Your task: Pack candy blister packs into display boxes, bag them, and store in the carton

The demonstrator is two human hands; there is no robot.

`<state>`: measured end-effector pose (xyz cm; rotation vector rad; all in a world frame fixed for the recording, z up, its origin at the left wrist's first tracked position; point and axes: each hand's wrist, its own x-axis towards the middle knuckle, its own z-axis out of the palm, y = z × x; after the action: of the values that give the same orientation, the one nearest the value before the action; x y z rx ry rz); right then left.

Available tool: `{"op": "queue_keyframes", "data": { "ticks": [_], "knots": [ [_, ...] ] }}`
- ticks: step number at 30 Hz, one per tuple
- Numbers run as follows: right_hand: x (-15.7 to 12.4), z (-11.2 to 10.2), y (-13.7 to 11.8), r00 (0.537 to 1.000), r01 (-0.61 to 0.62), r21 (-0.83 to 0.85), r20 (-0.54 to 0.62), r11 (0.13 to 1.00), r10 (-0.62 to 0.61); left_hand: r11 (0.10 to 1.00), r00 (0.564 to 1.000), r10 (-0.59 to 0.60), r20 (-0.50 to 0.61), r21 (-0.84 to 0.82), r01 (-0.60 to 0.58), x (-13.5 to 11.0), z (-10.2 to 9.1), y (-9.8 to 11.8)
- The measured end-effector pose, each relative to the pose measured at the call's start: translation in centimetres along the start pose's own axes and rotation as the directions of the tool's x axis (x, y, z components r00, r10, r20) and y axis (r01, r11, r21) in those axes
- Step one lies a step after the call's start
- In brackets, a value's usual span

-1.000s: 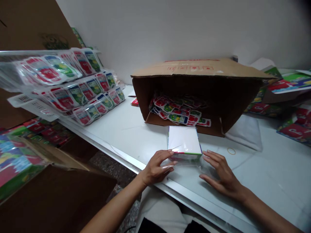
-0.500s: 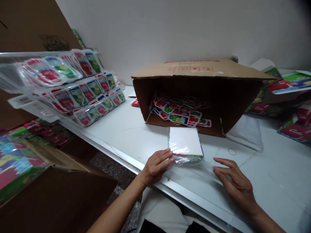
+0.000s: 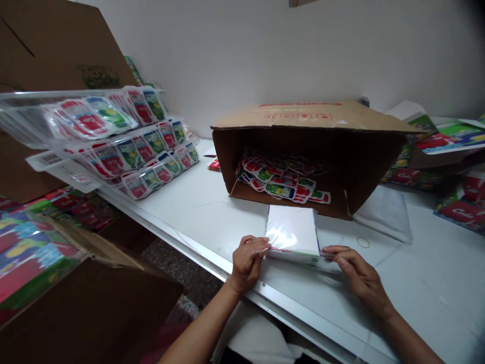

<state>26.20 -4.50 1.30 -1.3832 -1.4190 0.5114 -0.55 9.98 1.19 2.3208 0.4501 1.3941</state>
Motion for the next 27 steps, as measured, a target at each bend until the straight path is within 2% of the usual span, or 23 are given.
{"op": "queue_keyframes", "data": {
  "ticks": [4,8,11,15,17,20,23,27],
  "knots": [
    [-0.2,0.3,0.0,0.995,-0.064,0.139,-0.066,0.988,0.074,0.997,0.991,-0.056,-0.121,-0.058,0.05,0.5,1.4,1.0],
    [0.0,0.4,-0.3,0.982,-0.148,0.151,-0.096,0.977,0.164,0.969,0.945,-0.245,-0.217,-0.1,0.228,0.4,2.6,2.1],
    [0.2,0.5,-0.3,0.963,-0.221,0.122,-0.13,0.968,0.237,0.906,0.862,-0.422,-0.279,-0.169,0.389,0.3,3.5,2.9],
    [0.2,0.4,0.0,0.939,-0.291,0.121,-0.155,0.949,0.307,0.793,0.699,-0.608,-0.377,-0.269,0.546,0.8,4.5,3.5],
    [0.3,0.4,0.1,0.938,-0.301,0.106,-0.147,0.948,0.314,0.73,0.625,-0.684,-0.376,-0.337,0.595,1.2,4.6,3.8],
    [0.5,0.5,0.1,0.93,-0.321,0.071,-0.163,0.944,0.329,0.631,0.543,-0.775,-0.323,-0.433,0.643,1.7,4.6,4.4],
    [0.7,0.7,0.1,0.913,-0.358,0.065,-0.184,0.931,0.364,0.57,0.484,-0.822,-0.301,-0.458,0.682,2.1,4.5,4.8],
    [1.1,0.6,0.4,0.882,-0.432,0.125,-0.146,0.893,0.447,0.527,0.456,-0.849,-0.268,-0.356,0.772,2.4,4.3,4.5]
  ]
}}
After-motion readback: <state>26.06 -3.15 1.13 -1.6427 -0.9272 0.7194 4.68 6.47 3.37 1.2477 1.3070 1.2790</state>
